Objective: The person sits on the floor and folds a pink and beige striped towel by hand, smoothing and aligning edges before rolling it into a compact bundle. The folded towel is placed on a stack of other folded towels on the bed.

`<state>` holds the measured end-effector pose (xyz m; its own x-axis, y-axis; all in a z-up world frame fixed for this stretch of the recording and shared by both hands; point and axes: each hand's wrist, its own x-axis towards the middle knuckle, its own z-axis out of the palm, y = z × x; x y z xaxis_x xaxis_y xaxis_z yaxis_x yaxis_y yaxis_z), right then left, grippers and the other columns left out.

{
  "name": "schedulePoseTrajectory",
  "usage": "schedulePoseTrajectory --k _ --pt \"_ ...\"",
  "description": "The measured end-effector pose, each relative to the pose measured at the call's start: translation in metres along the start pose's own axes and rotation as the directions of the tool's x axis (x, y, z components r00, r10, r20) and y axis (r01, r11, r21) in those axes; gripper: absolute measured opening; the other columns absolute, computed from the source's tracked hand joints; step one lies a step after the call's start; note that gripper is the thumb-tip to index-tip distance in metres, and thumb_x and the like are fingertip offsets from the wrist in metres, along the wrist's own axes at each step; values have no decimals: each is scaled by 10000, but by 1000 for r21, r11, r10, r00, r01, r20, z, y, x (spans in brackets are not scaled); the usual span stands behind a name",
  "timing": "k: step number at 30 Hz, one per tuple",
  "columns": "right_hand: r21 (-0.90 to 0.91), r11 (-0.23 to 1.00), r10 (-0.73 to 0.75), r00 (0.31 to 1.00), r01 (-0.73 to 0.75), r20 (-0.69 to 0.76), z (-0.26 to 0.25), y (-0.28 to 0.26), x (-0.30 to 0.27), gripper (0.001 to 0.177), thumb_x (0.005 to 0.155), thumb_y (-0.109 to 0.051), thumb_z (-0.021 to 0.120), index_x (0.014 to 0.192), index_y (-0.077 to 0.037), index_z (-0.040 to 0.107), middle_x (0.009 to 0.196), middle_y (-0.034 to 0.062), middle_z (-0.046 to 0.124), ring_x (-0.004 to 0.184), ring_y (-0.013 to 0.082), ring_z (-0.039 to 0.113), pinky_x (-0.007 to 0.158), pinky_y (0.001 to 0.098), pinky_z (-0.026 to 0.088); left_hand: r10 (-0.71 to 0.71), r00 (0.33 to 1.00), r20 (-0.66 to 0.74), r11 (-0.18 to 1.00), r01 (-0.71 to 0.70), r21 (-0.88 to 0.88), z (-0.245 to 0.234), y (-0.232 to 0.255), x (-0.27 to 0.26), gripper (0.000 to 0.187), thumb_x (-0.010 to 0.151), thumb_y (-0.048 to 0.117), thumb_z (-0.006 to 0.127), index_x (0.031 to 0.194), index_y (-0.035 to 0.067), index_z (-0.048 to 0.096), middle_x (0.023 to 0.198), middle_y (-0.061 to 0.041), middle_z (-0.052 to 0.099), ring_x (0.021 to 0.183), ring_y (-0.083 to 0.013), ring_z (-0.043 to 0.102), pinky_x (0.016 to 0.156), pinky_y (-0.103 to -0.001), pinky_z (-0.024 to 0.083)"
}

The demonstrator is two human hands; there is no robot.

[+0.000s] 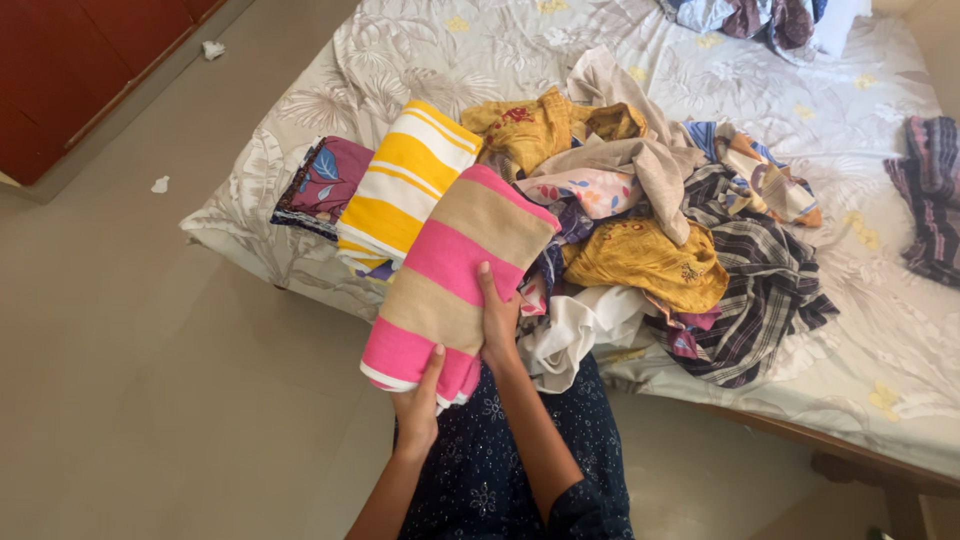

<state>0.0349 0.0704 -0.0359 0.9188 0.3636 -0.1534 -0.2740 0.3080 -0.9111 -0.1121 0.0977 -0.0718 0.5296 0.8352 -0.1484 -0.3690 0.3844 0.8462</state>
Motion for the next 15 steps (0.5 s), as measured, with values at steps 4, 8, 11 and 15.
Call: schedulePoseTrajectory --k 4,8,11,15 --pt "132 955 236 948 -267 212 5 -1 20 729 902 -570 624 1414 -67 498 1326 103 657 1213 204 652 1043 380 526 70 997 36 998 -70 -12 -3 11 18 687 855 117 796 1421 -30 435 1343 -165 572 1210 -239 609 1023 -389 519" --pt "319 875 232 895 -363 381 12 -7 59 750 922 -587 616 1394 -9 537 1300 177 672 1174 277 664 1012 417 540 58 997 56 998 -56 -33 -13 14 33 689 856 125 793 1422 -25 429 1339 -153 575 1211 -230 602 1027 -381 526" --pt "273 892 262 904 -360 337 24 -6 90 673 915 -500 667 1397 -47 543 1299 160 669 1159 263 666 1004 416 548 103 994 41 994 -105 37 -21 16 43 684 862 128 793 1424 -23 433 1337 -154 576 1204 -229 608 1026 -379 530" --pt "244 919 208 907 -309 366 43 3 114 661 919 -440 737 1412 -41 551 1306 138 664 1153 234 661 1008 402 540 62 998 5 996 -62 69 -29 20 63 736 848 167 800 1442 -10 404 1319 -178 580 1197 -270 628 1010 -414 562"
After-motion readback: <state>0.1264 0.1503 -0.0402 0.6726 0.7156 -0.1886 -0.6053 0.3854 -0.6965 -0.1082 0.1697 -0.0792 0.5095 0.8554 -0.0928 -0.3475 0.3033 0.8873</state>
